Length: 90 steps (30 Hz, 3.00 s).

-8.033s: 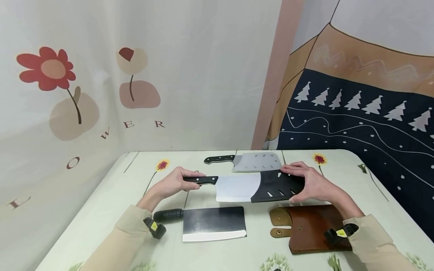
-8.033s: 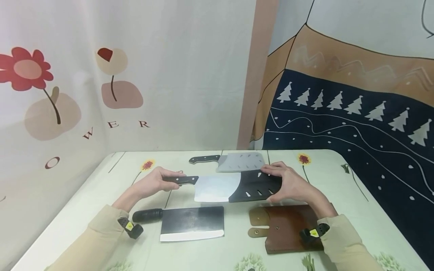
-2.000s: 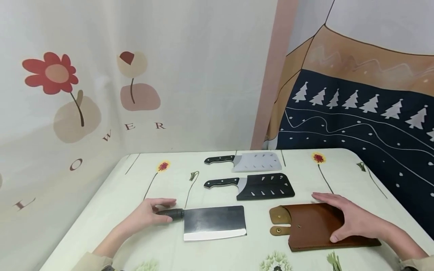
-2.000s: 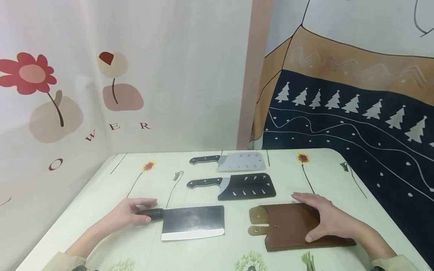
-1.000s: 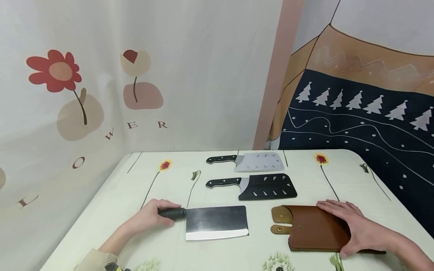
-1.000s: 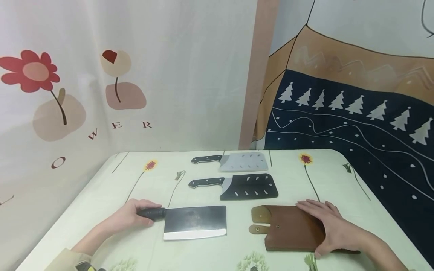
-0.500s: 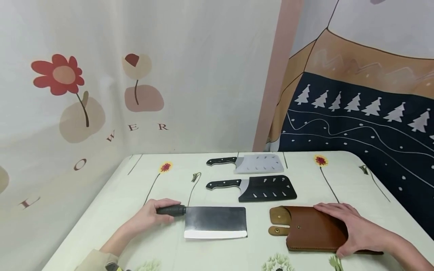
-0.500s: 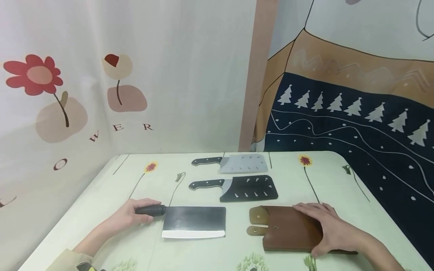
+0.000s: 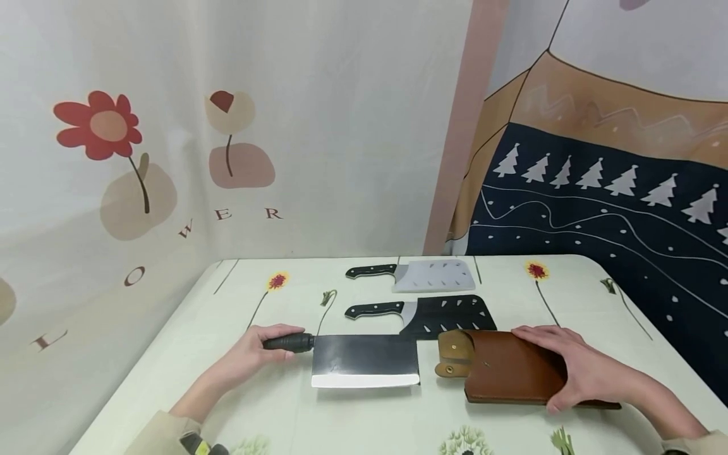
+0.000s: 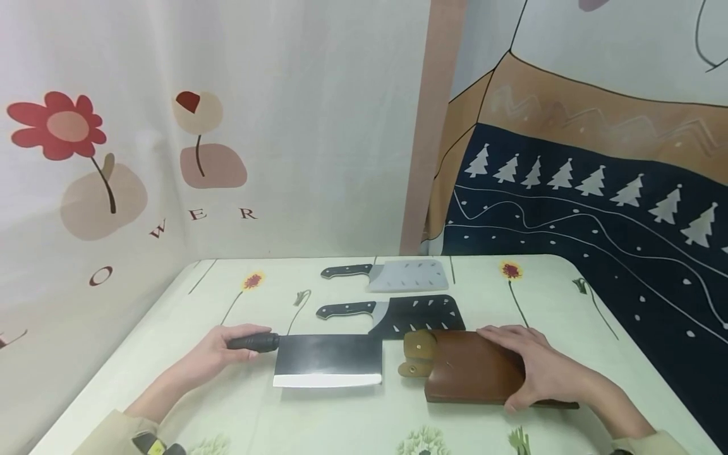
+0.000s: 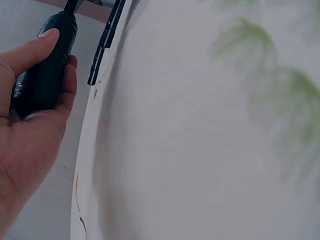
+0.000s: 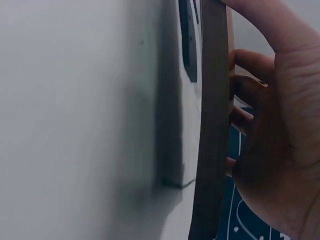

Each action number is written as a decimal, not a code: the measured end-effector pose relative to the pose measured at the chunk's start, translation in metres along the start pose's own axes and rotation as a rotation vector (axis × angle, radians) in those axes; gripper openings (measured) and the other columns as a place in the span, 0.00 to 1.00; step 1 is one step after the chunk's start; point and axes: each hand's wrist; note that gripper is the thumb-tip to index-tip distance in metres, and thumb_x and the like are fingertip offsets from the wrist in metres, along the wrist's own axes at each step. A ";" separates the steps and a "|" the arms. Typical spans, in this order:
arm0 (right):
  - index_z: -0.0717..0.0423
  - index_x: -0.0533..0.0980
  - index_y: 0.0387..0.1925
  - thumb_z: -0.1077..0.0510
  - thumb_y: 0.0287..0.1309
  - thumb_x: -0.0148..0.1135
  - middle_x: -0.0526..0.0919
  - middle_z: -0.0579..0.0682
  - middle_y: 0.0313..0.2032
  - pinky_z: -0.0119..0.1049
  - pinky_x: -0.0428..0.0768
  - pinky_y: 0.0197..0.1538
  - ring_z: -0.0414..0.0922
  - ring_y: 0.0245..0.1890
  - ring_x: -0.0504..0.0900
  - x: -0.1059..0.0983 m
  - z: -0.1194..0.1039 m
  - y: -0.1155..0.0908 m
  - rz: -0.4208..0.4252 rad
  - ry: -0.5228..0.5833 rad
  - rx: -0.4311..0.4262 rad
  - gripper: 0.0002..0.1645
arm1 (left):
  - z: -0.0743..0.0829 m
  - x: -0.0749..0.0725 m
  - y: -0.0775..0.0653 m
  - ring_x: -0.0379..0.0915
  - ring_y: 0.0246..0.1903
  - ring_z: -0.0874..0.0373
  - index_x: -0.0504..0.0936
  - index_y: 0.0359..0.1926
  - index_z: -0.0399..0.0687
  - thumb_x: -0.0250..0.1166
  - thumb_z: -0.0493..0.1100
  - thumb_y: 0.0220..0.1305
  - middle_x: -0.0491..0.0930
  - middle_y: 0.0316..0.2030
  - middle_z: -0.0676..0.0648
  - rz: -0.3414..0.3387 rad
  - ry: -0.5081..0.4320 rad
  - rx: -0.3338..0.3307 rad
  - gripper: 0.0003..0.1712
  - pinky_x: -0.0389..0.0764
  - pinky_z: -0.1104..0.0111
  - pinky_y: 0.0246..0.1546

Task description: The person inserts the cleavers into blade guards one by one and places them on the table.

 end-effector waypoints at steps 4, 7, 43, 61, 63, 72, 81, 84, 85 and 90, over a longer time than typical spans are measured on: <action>0.38 0.67 0.75 0.37 0.26 0.87 0.73 0.46 0.66 0.67 0.71 0.49 0.45 0.62 0.62 0.001 -0.005 0.010 0.004 -0.003 -0.030 0.68 | 0.008 0.002 0.004 0.76 0.54 0.59 0.77 0.64 0.30 0.70 0.32 0.63 0.76 0.62 0.31 0.007 -0.027 0.001 0.29 0.80 0.71 0.50; 0.38 0.67 0.75 0.37 0.28 0.86 0.73 0.48 0.67 0.70 0.69 0.51 0.50 0.63 0.63 0.001 -0.009 0.016 -0.013 0.007 -0.032 0.66 | 0.011 0.005 0.008 0.78 0.52 0.59 0.77 0.64 0.29 0.70 0.31 0.63 0.76 0.62 0.31 0.004 -0.051 0.003 0.29 0.81 0.69 0.49; 0.41 0.68 0.75 0.33 0.30 0.84 0.72 0.56 0.68 0.75 0.66 0.54 0.64 0.65 0.61 0.001 -0.026 0.045 -0.038 0.023 0.009 0.65 | 0.027 0.029 0.033 0.78 0.49 0.54 0.78 0.63 0.29 0.71 0.32 0.61 0.76 0.61 0.31 0.010 -0.073 0.022 0.29 0.82 0.69 0.46; 0.44 0.69 0.73 0.33 0.31 0.84 0.73 0.56 0.67 0.73 0.68 0.54 0.64 0.64 0.62 0.004 -0.031 0.057 -0.031 0.013 -0.031 0.65 | 0.034 0.043 0.045 0.77 0.45 0.53 0.80 0.62 0.32 0.72 0.33 0.60 0.75 0.63 0.31 0.008 -0.077 0.030 0.28 0.81 0.69 0.40; 0.45 0.69 0.73 0.33 0.31 0.84 0.73 0.56 0.67 0.72 0.67 0.54 0.63 0.64 0.62 0.004 -0.032 0.059 -0.028 0.014 -0.038 0.64 | 0.034 0.045 0.046 0.76 0.45 0.53 0.81 0.62 0.32 0.72 0.32 0.60 0.75 0.62 0.32 0.012 -0.076 0.028 0.27 0.80 0.70 0.39; 0.45 0.70 0.73 0.34 0.31 0.84 0.74 0.55 0.67 0.72 0.66 0.55 0.62 0.64 0.63 0.005 -0.031 0.061 -0.015 0.008 -0.059 0.64 | 0.036 0.053 0.047 0.75 0.52 0.50 0.80 0.62 0.32 0.73 0.32 0.59 0.76 0.63 0.33 0.026 -0.088 0.011 0.28 0.80 0.71 0.45; 0.42 0.69 0.73 0.34 0.31 0.84 0.73 0.53 0.66 0.69 0.68 0.53 0.61 0.64 0.62 0.009 -0.032 0.062 -0.025 0.024 -0.060 0.64 | 0.037 0.063 0.048 0.76 0.55 0.49 0.80 0.61 0.32 0.72 0.31 0.60 0.77 0.61 0.34 0.016 -0.118 0.019 0.27 0.79 0.71 0.49; 0.41 0.68 0.74 0.34 0.31 0.84 0.73 0.54 0.66 0.70 0.68 0.53 0.62 0.64 0.62 0.011 -0.033 0.061 -0.033 0.028 -0.063 0.64 | 0.037 0.067 0.048 0.76 0.55 0.50 0.81 0.61 0.31 0.72 0.31 0.59 0.78 0.60 0.34 0.018 -0.118 0.029 0.27 0.79 0.72 0.50; 0.41 0.68 0.74 0.33 0.31 0.84 0.74 0.54 0.66 0.70 0.67 0.53 0.62 0.64 0.62 0.011 -0.034 0.061 -0.036 0.028 -0.065 0.64 | 0.037 0.069 0.048 0.75 0.55 0.50 0.80 0.61 0.31 0.72 0.31 0.59 0.79 0.60 0.34 0.018 -0.118 0.032 0.27 0.79 0.71 0.50; 0.40 0.69 0.74 0.33 0.30 0.85 0.73 0.52 0.67 0.71 0.66 0.54 0.61 0.65 0.62 0.015 -0.035 0.061 -0.031 0.032 -0.081 0.64 | 0.036 0.075 0.048 0.76 0.54 0.52 0.79 0.61 0.28 0.71 0.29 0.59 0.78 0.60 0.33 0.018 -0.123 0.038 0.27 0.80 0.71 0.49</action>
Point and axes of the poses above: each hand's wrist, its own y-axis towards the middle knuckle, its own x-axis out of the palm, z = x × y
